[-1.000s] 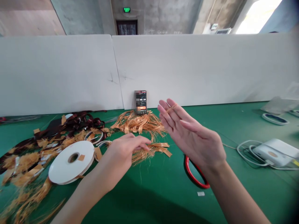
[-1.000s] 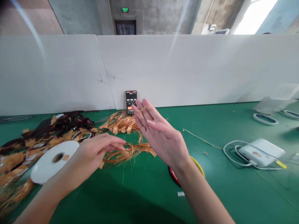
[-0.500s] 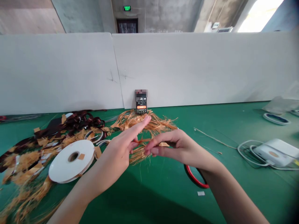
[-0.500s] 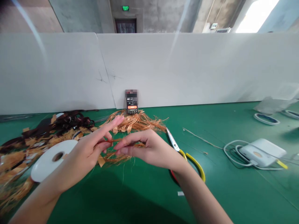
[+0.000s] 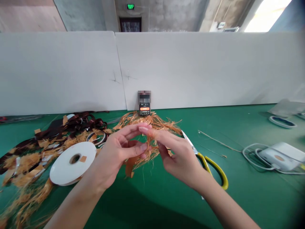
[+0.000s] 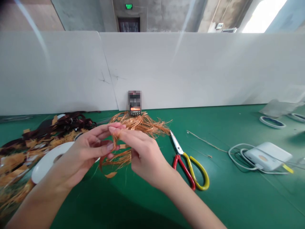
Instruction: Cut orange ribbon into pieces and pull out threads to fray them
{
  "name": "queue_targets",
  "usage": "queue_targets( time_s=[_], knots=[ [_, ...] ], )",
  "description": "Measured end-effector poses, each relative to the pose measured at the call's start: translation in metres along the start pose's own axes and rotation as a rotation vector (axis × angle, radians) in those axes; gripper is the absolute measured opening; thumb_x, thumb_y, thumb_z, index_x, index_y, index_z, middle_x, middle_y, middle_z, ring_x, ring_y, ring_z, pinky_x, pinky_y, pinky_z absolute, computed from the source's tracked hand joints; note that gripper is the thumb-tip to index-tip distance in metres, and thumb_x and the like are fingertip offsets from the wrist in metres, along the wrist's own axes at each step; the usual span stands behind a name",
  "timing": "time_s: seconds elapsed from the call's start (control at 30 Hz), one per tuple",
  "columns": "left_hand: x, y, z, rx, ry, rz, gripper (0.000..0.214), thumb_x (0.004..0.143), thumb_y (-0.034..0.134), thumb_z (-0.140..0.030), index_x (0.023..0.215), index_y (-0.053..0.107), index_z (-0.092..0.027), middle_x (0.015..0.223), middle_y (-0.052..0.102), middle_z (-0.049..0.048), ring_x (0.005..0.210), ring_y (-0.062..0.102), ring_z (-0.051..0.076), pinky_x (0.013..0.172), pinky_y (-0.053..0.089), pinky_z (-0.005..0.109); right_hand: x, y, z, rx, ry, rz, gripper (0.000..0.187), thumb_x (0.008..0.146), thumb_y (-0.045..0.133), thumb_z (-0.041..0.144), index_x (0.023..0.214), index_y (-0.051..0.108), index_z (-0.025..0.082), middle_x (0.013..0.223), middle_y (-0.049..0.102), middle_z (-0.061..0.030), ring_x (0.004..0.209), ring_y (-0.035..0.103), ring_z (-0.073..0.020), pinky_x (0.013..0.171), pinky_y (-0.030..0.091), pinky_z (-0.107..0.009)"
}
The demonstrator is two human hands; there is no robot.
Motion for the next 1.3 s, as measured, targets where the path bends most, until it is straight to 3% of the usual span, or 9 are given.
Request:
queue_targets(
  time_s=[0.23,0.37,0.53,0.67,0.73,0.83,1.0,1.17,1.3],
  knots=[
    [0.003,-0.002,0.006,-0.184,-0.119,-0.1,0.027,0.065,0.081,-0.015,0.089,0.075,-0.024,0.091,0.072,-0.0012,0.074,0.067,0.008,0.061,0.053,0.01,0.004,0.0,-0.004,-0.688,-0.18,-0.006,0.04,0.089,0.043,0.001,0.128,0.052,0.005,0.136,0.056,-0.0146,0.125,0.051,-0.0209,0.102,0.041,-0.036],
    [0.008,-0.008,0.01,-0.092,-0.077,-0.169,0.017,0.066,0.081,-0.019,0.081,0.074,-0.022,0.082,0.072,-0.0016,0.081,0.068,0.01,0.068,0.053,0.011,0.007,-0.004,-0.022,-0.816,-0.015,-0.015,0.021,0.092,0.049,0.017,0.083,0.067,0.012,0.081,0.071,-0.0088,0.083,0.063,-0.0235,0.075,0.045,-0.038],
    [0.017,-0.013,0.015,0.029,-0.032,-0.188,0.015,0.067,0.08,-0.022,0.081,0.073,-0.02,0.082,0.072,-0.0006,0.083,0.068,0.012,0.074,0.054,0.017,0.007,-0.008,-0.032,0.065,0.402,0.157,0.041,0.095,0.046,0.035,0.061,0.061,0.018,0.062,0.061,-0.0014,0.064,0.058,-0.0143,0.067,0.046,-0.031],
    [0.019,-0.009,0.017,0.117,-0.023,-0.147,0.014,0.068,0.079,-0.021,0.079,0.072,-0.02,0.08,0.073,-0.0005,0.08,0.068,0.012,0.074,0.055,0.02,0.008,-0.018,-0.028,0.807,0.432,-0.024,0.039,0.098,0.039,0.039,0.081,0.072,0.025,0.087,0.073,-0.0002,0.092,0.067,-0.0146,0.091,0.049,-0.032],
    [0.017,-0.005,0.016,0.193,-0.019,-0.109,0.011,0.069,0.078,-0.022,0.077,0.071,-0.019,0.077,0.073,-0.0002,0.073,0.068,0.012,0.072,0.055,0.021,0.007,-0.025,-0.03,0.846,0.392,-0.16,0.034,0.098,0.037,0.037,0.102,0.07,0.031,0.112,0.071,0.0024,0.111,0.062,-0.0144,0.102,0.045,-0.035],
    [0.013,0.001,0.015,0.284,-0.009,-0.056,0.008,0.071,0.075,-0.022,0.077,0.072,-0.019,0.076,0.073,0.0004,0.07,0.068,0.012,0.07,0.055,0.022,0.006,-0.027,-0.032,0.437,0.313,-0.172,0.036,0.092,0.049,0.025,0.127,0.058,0.03,0.139,0.054,0.0008,0.132,0.045,-0.0177,0.113,0.033,-0.042],
    [0.011,0.003,0.011,0.369,0.102,-0.092,0.005,0.075,0.071,-0.023,0.079,0.072,-0.02,0.08,0.074,0.0014,0.078,0.069,0.016,0.074,0.056,0.026,0.004,-0.017,-0.03,-0.238,0.137,0.031,0.02,0.082,0.057,0.013,0.096,0.071,0.017,0.122,0.067,-0.0098,0.12,0.057,-0.0242,0.107,0.039,-0.048],
    [0.018,-0.002,0.019,0.384,0.043,-0.129,0.024,0.073,0.071,-0.021,0.097,0.072,-0.02,0.099,0.075,0.0055,0.085,0.07,0.019,0.082,0.057,0.034,0.005,-0.024,-0.027,0.254,0.466,0.099,0.029,0.092,0.051,0.035,0.072,0.067,0.021,0.106,0.073,-0.0045,0.102,0.066,-0.0192,0.093,0.05,-0.037],
    [0.023,-0.004,0.027,0.518,0.115,-0.139,0.009,0.074,0.068,-0.02,0.08,0.075,-0.019,0.117,0.069,0.007,0.092,0.069,0.021,0.083,0.056,0.035,0.008,-0.038,-0.025,0.799,0.496,-0.046,0.04,0.094,0.045,0.041,0.063,0.058,0.022,0.112,0.071,-0.001,0.115,0.06,-0.0178,0.1,0.046,-0.036]
  ],
)
Point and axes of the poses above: each hand's wrist, its own x-axis towards the middle knuckle, its own y-axis out of the palm, z = x × y, the point moved 3 cm from there along x, towards the middle knuckle
